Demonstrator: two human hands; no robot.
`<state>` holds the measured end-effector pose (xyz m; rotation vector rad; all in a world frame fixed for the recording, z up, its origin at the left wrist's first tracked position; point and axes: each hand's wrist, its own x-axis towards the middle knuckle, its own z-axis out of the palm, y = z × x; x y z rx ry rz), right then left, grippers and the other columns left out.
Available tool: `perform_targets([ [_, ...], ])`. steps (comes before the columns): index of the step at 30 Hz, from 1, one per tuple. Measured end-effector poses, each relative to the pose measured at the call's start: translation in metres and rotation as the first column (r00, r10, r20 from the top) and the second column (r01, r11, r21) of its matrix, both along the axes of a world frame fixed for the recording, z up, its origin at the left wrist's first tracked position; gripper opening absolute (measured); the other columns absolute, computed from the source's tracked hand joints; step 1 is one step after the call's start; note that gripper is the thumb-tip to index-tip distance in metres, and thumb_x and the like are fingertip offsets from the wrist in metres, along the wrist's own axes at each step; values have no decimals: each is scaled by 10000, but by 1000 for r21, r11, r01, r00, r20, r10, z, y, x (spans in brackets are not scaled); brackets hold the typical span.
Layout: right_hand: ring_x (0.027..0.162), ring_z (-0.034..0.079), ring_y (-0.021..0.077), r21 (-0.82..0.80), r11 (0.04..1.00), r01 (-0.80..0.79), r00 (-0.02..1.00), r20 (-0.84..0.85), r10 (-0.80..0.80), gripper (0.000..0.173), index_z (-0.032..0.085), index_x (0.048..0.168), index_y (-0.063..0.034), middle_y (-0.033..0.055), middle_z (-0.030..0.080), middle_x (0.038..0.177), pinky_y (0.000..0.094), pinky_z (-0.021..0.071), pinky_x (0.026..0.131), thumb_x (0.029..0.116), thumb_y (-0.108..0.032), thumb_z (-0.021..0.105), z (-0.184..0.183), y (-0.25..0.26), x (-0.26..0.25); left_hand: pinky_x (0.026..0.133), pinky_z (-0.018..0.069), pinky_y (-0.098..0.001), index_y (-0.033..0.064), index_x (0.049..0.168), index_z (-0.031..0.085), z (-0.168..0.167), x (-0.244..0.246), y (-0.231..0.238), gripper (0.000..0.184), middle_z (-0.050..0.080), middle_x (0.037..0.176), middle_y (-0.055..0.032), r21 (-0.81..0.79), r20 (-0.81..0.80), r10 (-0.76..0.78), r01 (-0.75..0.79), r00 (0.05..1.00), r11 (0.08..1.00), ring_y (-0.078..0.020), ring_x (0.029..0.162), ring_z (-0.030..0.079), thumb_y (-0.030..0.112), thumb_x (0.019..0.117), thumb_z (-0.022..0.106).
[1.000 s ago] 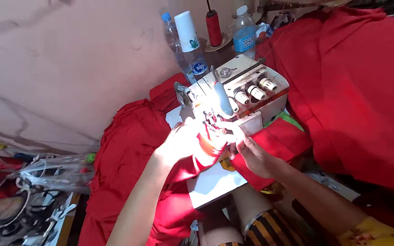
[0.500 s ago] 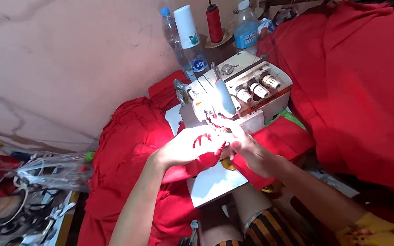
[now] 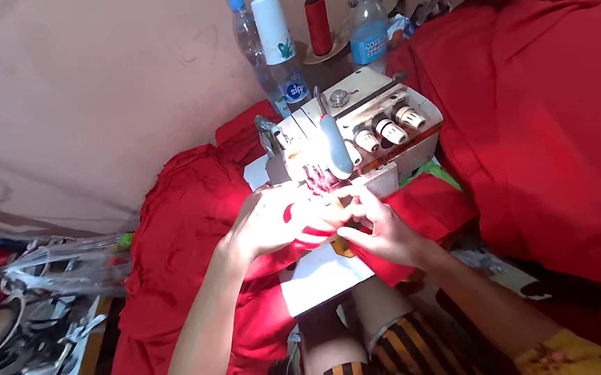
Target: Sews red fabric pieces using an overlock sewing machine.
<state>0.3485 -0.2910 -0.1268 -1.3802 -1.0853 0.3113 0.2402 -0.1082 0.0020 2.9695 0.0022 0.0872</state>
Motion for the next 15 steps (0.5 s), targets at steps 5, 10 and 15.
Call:
perform_targets([
  [5, 709, 526, -39, -50, 991, -128, 992, -28, 127, 434, 555, 1280, -20, -17, 616, 850, 131, 455, 661, 881, -139, 677, 11, 2, 14, 822, 558, -502, 71, 1080, 755, -11, -8, -40, 325, 751, 1051, -113, 95, 75, -254, 247, 964, 964, -285, 1018, 717, 254, 960, 514],
  [10, 651, 456, -59, -41, 991, -124, 992, -1, 124, 409, 554, 1262, -11, -40, 573, 806, 101, 397, 613, 903, -154, 689, 13, 5, 19, 782, 517, -562, 57, 993, 751, 1, 9, -2, 254, 713, 947, -144, 193, -62, 99, -85, 993, 978, -351, 929, 687, 244, 962, 581],
  [15, 669, 494, -16, -77, 984, -159, 986, 44, 163, 342, 626, 1142, 33, 3, 594, 782, 142, 423, 631, 904, -208, 674, 21, 0, 11, 897, 523, -434, 100, 1065, 767, 3, -4, -10, 308, 735, 1030, -59, -122, -61, -100, 92, 993, 988, -183, 1031, 676, 283, 991, 532],
])
